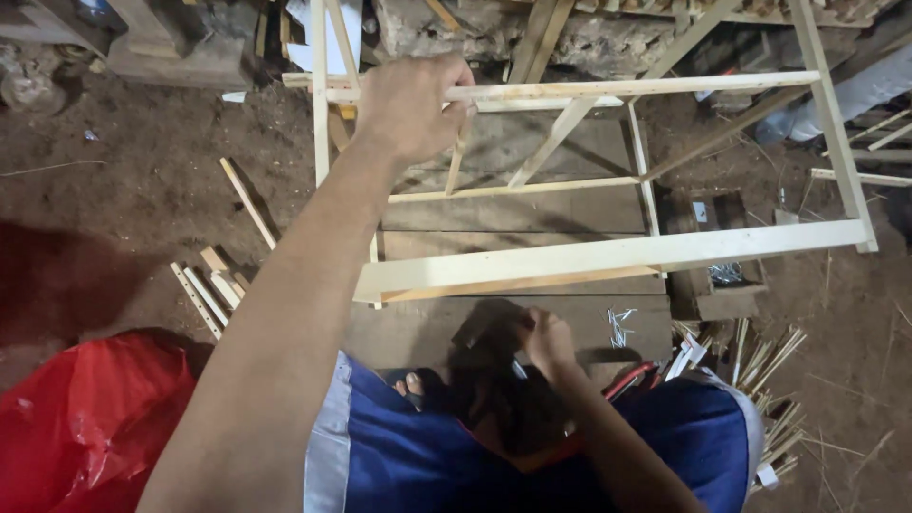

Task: The person sits on the ground assembling a rectangular wooden frame, fitting thin wooden slats between the frame rails and hammering nails to secure them. They pick slats one at a time from a pile, position each inside the frame, and drive nails with a hammer, working around the frame.

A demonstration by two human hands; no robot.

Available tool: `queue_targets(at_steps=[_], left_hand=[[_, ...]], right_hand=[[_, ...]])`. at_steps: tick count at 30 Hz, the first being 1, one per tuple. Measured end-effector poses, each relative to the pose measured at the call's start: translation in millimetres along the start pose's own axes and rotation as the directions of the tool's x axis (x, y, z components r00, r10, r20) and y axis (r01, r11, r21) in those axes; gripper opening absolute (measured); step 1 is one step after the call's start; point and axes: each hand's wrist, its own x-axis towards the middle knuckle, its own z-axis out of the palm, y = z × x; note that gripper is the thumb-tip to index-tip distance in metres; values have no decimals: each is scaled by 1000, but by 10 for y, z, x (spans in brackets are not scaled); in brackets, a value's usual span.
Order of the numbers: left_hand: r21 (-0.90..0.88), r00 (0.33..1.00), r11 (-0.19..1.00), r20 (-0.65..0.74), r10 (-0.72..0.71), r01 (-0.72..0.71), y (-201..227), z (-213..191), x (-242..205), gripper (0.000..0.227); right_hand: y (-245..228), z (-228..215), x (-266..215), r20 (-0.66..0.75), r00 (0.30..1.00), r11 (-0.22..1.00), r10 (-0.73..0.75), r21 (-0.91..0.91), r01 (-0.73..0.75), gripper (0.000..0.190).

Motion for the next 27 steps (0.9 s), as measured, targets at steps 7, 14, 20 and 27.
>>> queue_targets(at_steps=[7, 14, 20, 27], left_hand=[[-12, 999, 1000, 37, -22, 23, 18, -32, -4, 16], [-9, 1000, 1000, 25, -3, 3, -4, 27, 0, 13], [-50, 999, 999, 50, -9, 12, 17, -7, -23, 12], [-82, 996, 995, 65, -59, 65, -63, 14, -5, 26]], right_hand=[[466, 703, 440, -276, 857, 878, -436, -340, 338, 21], [26, 81, -186, -312, 855, 856, -413, 189, 482, 10], [-1325, -1410, -1520, -490, 584, 583, -647, 177, 793, 6], [-2247, -2476, -898, -602, 490, 493, -631, 177, 852, 8]])
